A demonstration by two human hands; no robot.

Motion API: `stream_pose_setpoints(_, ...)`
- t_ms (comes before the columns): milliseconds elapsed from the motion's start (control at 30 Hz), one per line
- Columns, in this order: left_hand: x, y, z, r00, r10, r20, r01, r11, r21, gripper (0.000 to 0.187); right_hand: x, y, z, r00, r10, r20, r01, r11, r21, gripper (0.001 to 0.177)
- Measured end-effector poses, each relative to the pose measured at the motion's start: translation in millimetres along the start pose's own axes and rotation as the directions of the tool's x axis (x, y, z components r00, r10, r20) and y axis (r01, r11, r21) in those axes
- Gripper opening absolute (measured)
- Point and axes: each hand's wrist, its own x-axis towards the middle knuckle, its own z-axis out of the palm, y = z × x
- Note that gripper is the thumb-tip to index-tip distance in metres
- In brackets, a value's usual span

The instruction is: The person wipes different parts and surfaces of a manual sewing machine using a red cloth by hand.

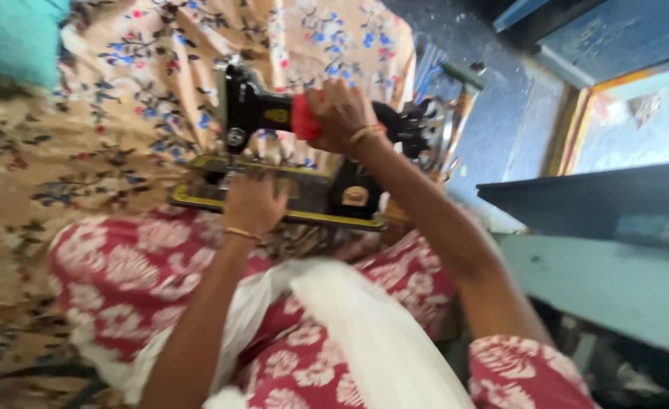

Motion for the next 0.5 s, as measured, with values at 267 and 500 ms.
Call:
stream_pose_setpoints(267, -23, -6, 4, 0.996, -0.059, 0.07, 0.067, 0.99, -0.122, 0.044, -13, -38, -23, 0.997, 0.042, -0.058, -0.041, 0.999, 0.022, 0.073)
stream_pose_setpoints(500, -45, -12, 15, 0.999, -0.053, -0.01, 0.05, 0.987, -0.152, 0.051, -30, -64, -27, 0.987, 0.018, -0.161, -0.031, 0.997, -0.074, 0.063)
